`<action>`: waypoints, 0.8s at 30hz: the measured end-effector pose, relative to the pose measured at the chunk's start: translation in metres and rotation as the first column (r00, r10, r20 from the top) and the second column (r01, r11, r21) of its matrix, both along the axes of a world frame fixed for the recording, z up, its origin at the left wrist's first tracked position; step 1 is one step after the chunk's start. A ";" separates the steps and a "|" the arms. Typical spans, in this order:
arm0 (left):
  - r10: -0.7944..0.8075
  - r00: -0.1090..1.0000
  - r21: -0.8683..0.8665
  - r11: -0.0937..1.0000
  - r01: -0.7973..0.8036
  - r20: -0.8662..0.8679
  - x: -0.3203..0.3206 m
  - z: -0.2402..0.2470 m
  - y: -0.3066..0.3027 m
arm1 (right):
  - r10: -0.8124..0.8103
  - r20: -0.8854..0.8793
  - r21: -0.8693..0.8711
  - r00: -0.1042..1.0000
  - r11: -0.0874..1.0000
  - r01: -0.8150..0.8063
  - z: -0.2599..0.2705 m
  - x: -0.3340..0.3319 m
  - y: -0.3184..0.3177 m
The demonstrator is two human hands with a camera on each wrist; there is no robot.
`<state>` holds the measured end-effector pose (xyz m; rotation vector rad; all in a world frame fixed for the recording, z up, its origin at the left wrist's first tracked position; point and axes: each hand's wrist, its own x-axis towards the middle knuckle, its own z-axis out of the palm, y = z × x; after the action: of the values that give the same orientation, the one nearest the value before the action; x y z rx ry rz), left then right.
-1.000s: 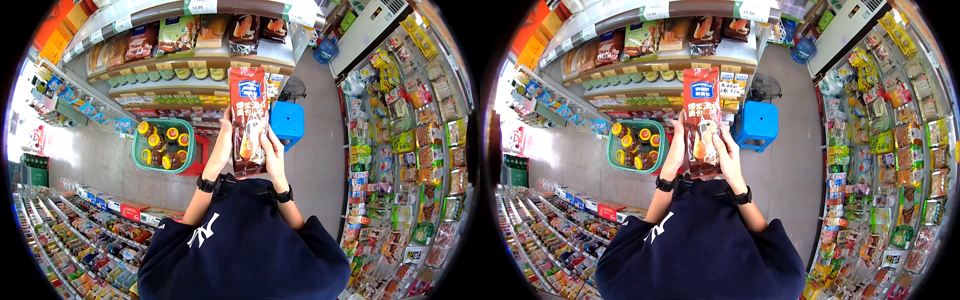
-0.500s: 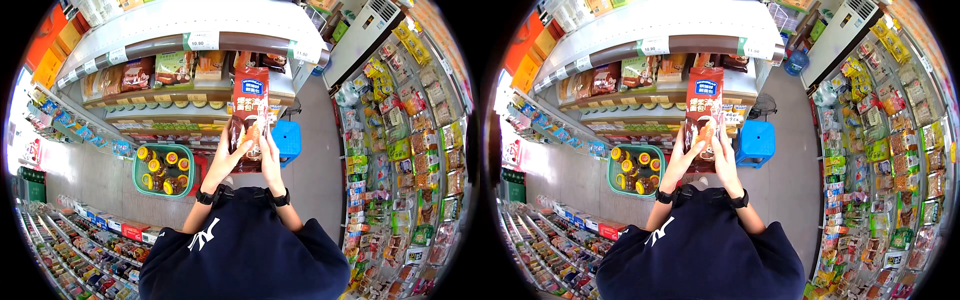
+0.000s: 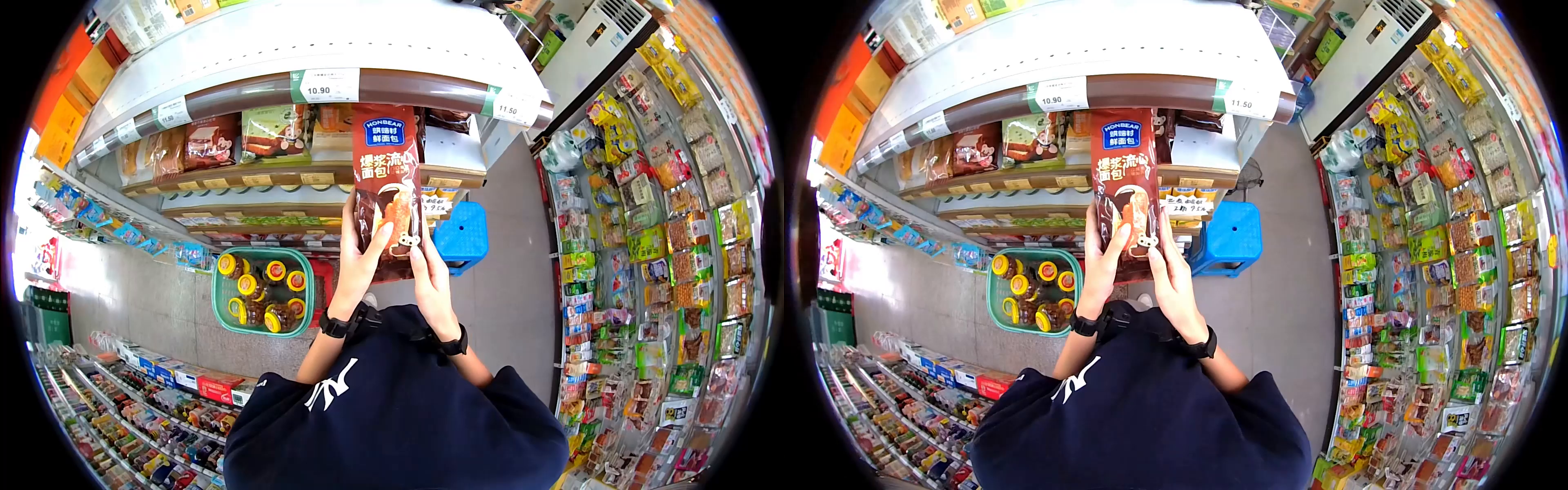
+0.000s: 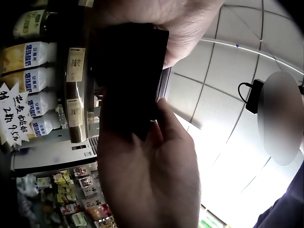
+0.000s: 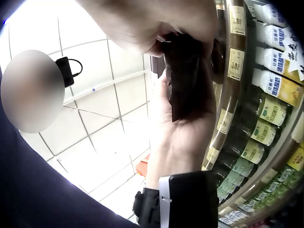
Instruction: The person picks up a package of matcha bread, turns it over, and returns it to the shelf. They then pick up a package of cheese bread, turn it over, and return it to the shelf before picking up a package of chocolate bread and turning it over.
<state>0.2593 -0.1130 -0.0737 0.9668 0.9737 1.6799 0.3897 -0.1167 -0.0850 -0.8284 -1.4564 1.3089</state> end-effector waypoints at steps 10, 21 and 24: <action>0.060 0.993 -0.004 0.998 -0.060 0.097 0.000 -0.010 0.010 | -0.270 -0.048 0.075 0.962 0.959 0.273 0.000 -0.010 -0.006; 0.171 0.985 0.020 0.985 -0.171 0.015 0.004 -0.019 0.010 | -0.293 -0.414 -0.063 0.862 0.954 0.294 -0.014 -0.013 -0.009; 0.148 0.989 -0.016 0.989 -0.148 0.008 -0.001 -0.020 0.010 | -0.252 -0.344 -0.058 0.905 0.967 0.247 -0.009 -0.011 -0.006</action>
<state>0.2583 -0.1031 -0.0941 0.8943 1.0731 1.7954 0.3792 -0.1222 -0.0936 -0.7204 -1.0253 1.1991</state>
